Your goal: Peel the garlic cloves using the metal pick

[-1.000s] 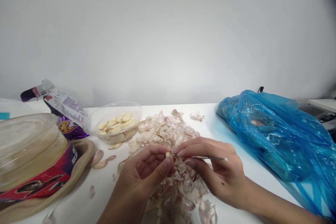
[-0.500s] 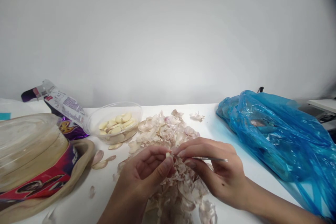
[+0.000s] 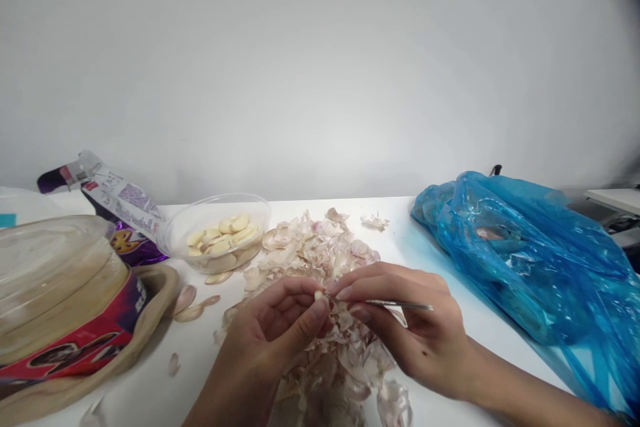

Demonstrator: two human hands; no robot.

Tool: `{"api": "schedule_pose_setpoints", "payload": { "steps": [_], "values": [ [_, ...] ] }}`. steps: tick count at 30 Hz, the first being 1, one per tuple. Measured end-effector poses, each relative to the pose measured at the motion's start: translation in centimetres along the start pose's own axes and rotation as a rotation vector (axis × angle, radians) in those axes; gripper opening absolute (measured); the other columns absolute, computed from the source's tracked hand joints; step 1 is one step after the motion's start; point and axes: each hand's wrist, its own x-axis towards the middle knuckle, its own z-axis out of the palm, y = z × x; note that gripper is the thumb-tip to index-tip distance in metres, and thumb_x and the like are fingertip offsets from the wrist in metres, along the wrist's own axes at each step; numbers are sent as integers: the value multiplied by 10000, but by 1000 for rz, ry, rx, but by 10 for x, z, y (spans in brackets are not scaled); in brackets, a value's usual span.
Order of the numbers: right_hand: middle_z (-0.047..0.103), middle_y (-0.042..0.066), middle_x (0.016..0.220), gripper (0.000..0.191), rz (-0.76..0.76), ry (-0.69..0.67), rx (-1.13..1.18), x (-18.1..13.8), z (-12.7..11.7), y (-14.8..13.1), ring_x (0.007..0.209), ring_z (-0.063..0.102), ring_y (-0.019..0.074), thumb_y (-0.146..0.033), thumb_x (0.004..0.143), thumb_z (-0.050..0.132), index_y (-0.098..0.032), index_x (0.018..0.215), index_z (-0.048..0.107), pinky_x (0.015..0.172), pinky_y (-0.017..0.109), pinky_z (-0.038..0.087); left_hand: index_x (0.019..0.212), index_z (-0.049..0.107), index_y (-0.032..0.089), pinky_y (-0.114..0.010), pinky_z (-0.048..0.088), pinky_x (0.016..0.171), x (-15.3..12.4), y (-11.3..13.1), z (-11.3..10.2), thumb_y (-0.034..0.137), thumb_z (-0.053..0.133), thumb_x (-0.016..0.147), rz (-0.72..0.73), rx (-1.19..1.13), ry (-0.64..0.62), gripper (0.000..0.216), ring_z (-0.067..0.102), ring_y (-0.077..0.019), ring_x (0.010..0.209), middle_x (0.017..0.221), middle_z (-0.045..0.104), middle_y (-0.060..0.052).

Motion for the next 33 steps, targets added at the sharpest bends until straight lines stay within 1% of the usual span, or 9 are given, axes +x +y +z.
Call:
{"api": "schedule_pose_setpoints", "payload": {
  "steps": [3, 8, 13, 18, 21, 26, 30, 33],
  "values": [
    [680, 78, 891, 195, -2, 4, 1, -1, 0, 0, 820, 646, 142, -53, 813, 539, -137, 976, 605, 692, 257, 541, 690, 666, 182, -210, 451, 576, -1, 1, 1, 230, 753, 597, -4, -2, 7, 136, 569, -113, 571, 603, 667, 11],
    [682, 71, 897, 205, 5, -6, -3, 0, 0, 0, 824, 647, 152, -67, 821, 528, -162, 988, 598, 690, 275, 548, 682, 671, 184, -219, 449, 580, -1, 1, 2, 222, 769, 570, -5, -26, 35, 153, 585, -128, 590, 606, 677, 0],
    [683, 77, 894, 203, -5, 1, 1, 0, 1, 1, 822, 648, 156, -74, 826, 522, -162, 992, 598, 679, 281, 549, 684, 674, 185, -222, 447, 569, 1, -2, 0, 245, 765, 574, 3, -10, 13, 155, 572, -128, 569, 588, 664, 5],
    [682, 78, 891, 194, -1, -8, 8, 0, 0, 0, 822, 647, 150, -68, 826, 522, -152, 981, 601, 692, 274, 548, 685, 666, 174, -244, 451, 582, 0, -1, 1, 231, 760, 578, 13, 0, 43, 153, 583, -146, 593, 615, 661, -5],
    [681, 80, 887, 188, -1, -10, 12, 1, 0, -1, 820, 647, 146, -62, 821, 528, -139, 975, 605, 693, 263, 545, 689, 663, 177, -232, 449, 576, 0, -1, 0, 234, 763, 578, 3, -2, 21, 160, 577, -138, 593, 614, 661, 0],
    [681, 79, 887, 192, -1, -12, 11, 1, 1, -1, 811, 648, 145, -66, 824, 525, -143, 980, 606, 691, 260, 544, 698, 653, 182, -219, 453, 601, 0, -2, -1, 224, 739, 622, 1, 7, -7, 122, 582, -127, 621, 644, 675, 1],
    [677, 86, 891, 184, -5, -19, 12, 1, 1, -1, 824, 644, 140, -55, 820, 531, -122, 973, 607, 702, 249, 539, 699, 654, 180, -218, 454, 594, 0, -2, 0, 229, 737, 623, 5, 6, -22, 123, 594, -140, 647, 640, 664, -1],
    [674, 91, 889, 169, -1, -19, 14, 0, 0, -1, 833, 641, 137, -44, 815, 538, -96, 961, 608, 719, 245, 535, 705, 651, 177, -244, 461, 612, 0, -3, -1, 248, 736, 620, 5, 16, -21, 139, 601, -161, 672, 657, 659, -11]
  ]
}}
